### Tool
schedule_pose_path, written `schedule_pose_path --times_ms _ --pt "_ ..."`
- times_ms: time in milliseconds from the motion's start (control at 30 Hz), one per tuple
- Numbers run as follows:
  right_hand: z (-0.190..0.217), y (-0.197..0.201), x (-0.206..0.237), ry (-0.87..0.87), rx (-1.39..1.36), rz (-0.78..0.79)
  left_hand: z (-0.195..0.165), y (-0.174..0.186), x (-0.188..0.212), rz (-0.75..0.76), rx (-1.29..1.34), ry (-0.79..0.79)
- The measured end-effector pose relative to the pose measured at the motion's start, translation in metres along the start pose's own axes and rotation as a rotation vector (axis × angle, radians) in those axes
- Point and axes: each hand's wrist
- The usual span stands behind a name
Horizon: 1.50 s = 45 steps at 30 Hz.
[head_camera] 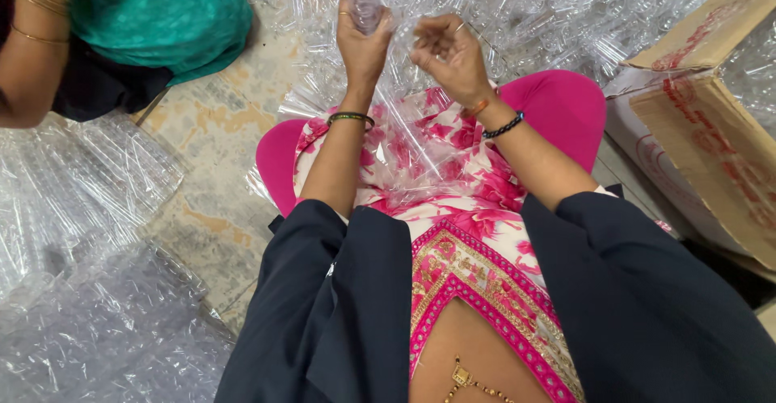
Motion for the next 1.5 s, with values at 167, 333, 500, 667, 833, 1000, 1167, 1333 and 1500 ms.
schedule_pose_path --times_ms 167,333,500,667,833,1000,1167,1333,1500 --pt "0.025 0.005 0.0 -0.299 -0.498 -0.169 0.0 0.009 0.004 -0.008 -0.032 -0.014" --pt "0.038 0.011 0.003 -0.346 -0.481 -0.152 -0.018 0.013 0.014 0.189 0.184 0.202" --pt "0.031 -0.002 0.015 0.139 0.274 -0.12 -0.032 -0.001 0.026 0.243 0.288 0.26" --pt "0.028 -0.003 0.016 0.525 0.867 -0.119 -0.033 -0.007 0.027 0.184 0.254 0.317" --pt "0.027 0.006 0.016 0.598 0.981 -0.016 -0.028 -0.004 0.025 0.146 0.157 0.307" --pt "0.019 0.012 0.017 0.518 0.803 -0.018 -0.025 0.001 0.027 0.173 0.05 0.278" --pt "0.025 0.046 -0.021 0.184 0.198 -0.277 -0.026 0.017 0.034 0.298 -0.316 0.146" --pt "0.052 0.091 -0.067 0.002 0.479 0.11 -0.034 0.036 0.041 0.455 -0.534 0.087" --pt "0.052 0.077 -0.073 -0.145 0.526 0.416 -0.048 0.046 0.047 0.479 -0.728 -0.008"
Point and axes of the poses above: each hand's wrist, its own x-axis away from the middle knuckle, its own y-axis out of the back of the hand, z = x × y, and after that the axes turned 1 degree about -x, right-handed
